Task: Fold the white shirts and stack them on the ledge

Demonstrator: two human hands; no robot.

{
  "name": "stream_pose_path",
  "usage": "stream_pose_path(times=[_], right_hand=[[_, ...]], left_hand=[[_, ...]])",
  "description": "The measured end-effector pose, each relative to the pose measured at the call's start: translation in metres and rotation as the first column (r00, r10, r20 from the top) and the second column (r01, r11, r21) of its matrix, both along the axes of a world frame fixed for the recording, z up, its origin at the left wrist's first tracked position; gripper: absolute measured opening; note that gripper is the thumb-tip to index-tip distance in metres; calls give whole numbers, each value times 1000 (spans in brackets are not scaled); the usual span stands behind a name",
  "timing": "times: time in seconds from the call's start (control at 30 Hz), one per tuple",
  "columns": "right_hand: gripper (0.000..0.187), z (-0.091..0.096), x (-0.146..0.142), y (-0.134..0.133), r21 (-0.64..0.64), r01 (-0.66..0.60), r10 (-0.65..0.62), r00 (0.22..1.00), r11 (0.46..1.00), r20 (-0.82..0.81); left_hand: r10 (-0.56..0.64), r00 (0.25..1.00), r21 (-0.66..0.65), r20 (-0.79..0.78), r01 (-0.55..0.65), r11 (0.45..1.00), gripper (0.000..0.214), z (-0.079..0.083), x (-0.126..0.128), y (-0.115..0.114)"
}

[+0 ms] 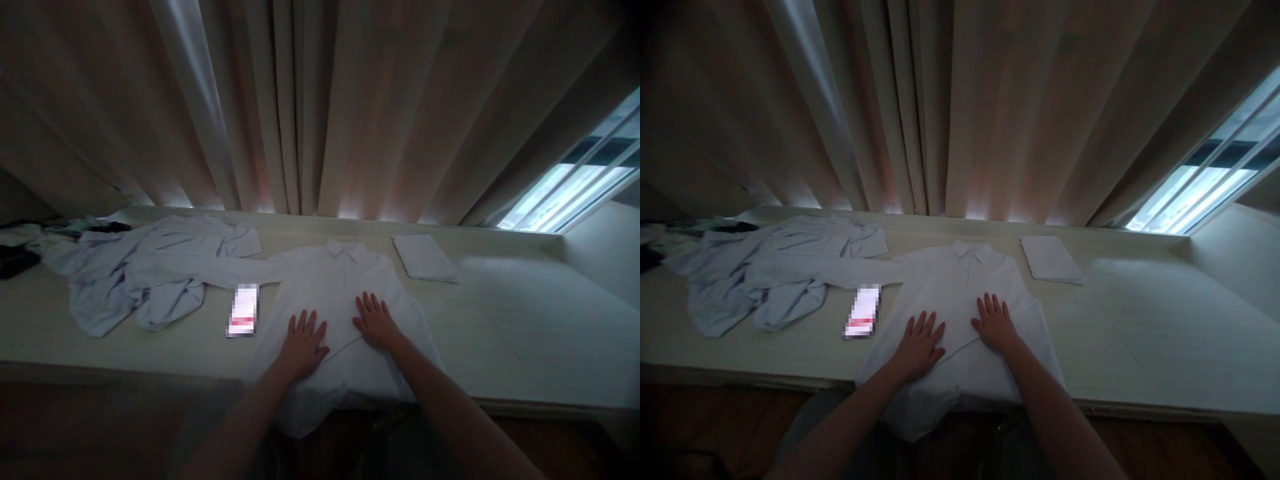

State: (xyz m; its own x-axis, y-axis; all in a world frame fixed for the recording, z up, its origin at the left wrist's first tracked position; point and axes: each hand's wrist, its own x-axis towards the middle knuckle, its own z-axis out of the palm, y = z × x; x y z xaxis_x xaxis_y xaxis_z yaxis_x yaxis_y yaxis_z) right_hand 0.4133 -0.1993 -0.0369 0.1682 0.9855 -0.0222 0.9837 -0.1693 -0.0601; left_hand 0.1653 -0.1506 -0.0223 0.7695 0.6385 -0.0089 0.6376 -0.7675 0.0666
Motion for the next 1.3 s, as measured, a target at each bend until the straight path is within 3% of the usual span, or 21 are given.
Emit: stream_pose_path(times=[0.17, 0.37, 0.6, 0.7, 0.77, 0.8, 0.87, 0.93, 1.0, 1.13, 1.3], right_hand=[[63, -6, -18, -5, 28, -13, 13, 1000, 1000, 21], [61, -13, -19, -9, 82, -8, 1, 997, 997, 78], [65, -16, -23, 3, 38, -12, 10, 999, 999, 53], [64, -23, -30, 18, 89, -52, 47, 998, 995, 50], [65, -31, -36, 24, 98, -59, 55, 997, 993, 49], [65, -35, -38, 25, 102, -58, 53, 997, 993, 54], [65, -45, -42, 26, 128, -54, 44, 996, 990, 75], [65, -54, -43, 25, 171, -51, 35, 994, 984, 99], [65, -60, -42, 24, 202, -56, 34, 993, 978, 112], [67, -65, -39, 24, 232, -75, 49, 992, 970, 114], [68, -69, -37, 25, 258, -97, 67, 990, 961, 123]], left_hand=[[18, 1000, -4, 26, -18, 1000, 59, -7, -13, -2], [16, 998, -12, 54, -16, 1000, 59, -11, -15, 0], [57, 996, -93, 66, -51, 994, 64, 7, -19, -4], [165, 959, -105, 229, -144, 984, 48, 17, -27, 9], [317, 868, -171, 383, -271, 947, 38, 23, -40, 28], [418, 786, -238, 456, -345, 908, 34, 27, -50, 40], [648, 519, -453, 558, -464, 762, 25, 32, -75, 68], [832, 161, -702, 532, -466, 539, 15, 36, -104, 97], [876, -2, -783, 483, -449, 431, 14, 37, -133, 123], [895, -206, -886, 396, -341, 313, 18, 33, -173, 163], [894, -331, -953, 302, -121, 278, 18, 25, -191, 211]])
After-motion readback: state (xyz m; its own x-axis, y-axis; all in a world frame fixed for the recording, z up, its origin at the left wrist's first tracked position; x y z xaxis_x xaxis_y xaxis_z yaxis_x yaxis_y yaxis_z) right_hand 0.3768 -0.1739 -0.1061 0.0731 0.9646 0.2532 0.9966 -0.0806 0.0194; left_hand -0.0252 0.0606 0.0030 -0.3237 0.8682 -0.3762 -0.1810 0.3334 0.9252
